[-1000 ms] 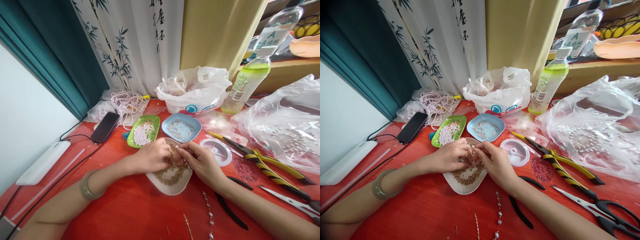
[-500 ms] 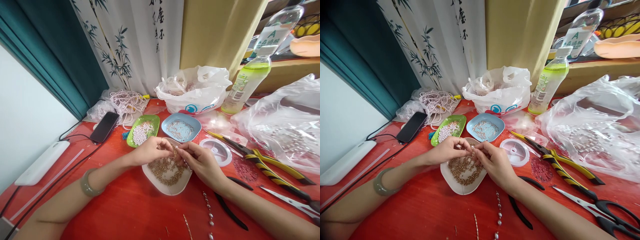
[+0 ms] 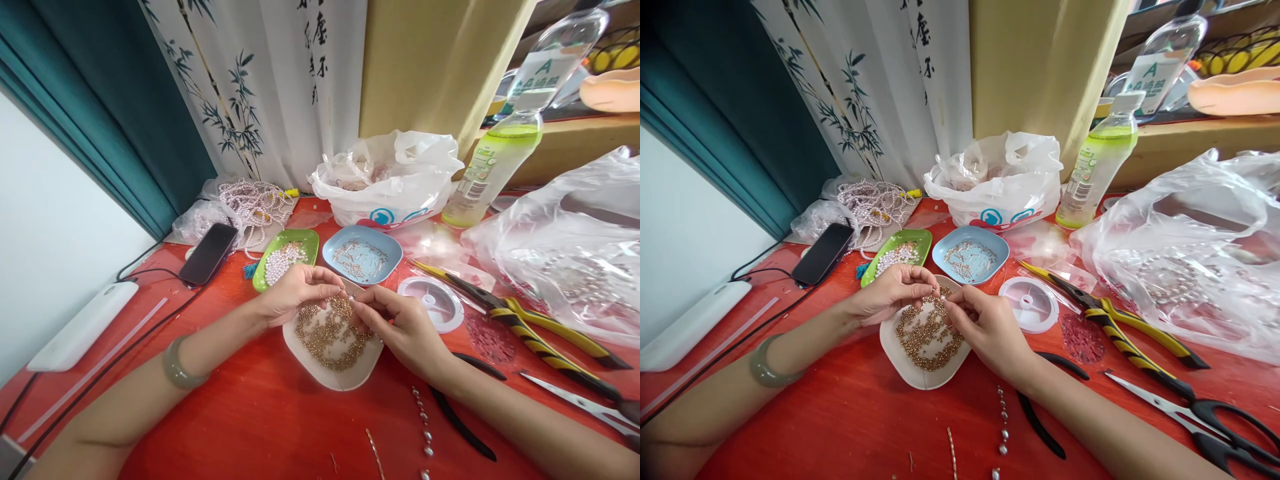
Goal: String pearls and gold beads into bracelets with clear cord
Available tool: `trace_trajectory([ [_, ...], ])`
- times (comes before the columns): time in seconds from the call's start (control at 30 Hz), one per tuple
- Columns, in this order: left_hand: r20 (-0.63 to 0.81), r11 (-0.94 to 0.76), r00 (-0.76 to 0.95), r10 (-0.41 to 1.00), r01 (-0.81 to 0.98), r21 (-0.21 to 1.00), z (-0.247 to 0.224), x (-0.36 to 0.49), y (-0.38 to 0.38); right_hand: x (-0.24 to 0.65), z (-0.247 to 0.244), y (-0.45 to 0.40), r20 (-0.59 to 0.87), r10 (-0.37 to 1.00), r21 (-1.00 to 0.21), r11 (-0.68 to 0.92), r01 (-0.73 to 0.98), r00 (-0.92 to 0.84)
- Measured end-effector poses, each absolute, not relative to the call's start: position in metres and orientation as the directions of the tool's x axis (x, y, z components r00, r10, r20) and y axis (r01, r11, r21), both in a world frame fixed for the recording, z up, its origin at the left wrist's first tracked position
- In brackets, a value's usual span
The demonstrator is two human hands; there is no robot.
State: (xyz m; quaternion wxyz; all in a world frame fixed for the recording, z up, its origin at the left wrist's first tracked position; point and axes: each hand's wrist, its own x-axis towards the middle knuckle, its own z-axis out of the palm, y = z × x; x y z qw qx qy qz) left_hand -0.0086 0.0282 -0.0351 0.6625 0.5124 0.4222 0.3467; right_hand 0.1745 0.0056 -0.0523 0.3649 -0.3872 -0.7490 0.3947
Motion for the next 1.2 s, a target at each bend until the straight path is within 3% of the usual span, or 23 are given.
trace_trajectory([
  [0.47,-0.205,0.250,0.366,0.908,-0.081,0.965,-0.0368,-0.0097,0.0299,0.1739,-0.0533,0.0048,0.221,0.880,-0.881,0.365,0.300,-0.421],
  [1.2,-0.163,0.182,0.376,0.912,-0.013,0.983,-0.0378,-0.0103,0.0291,0.1735,-0.0549,0.0054,0.217,0.885,-0.851,0.378,0.365,-0.412],
])
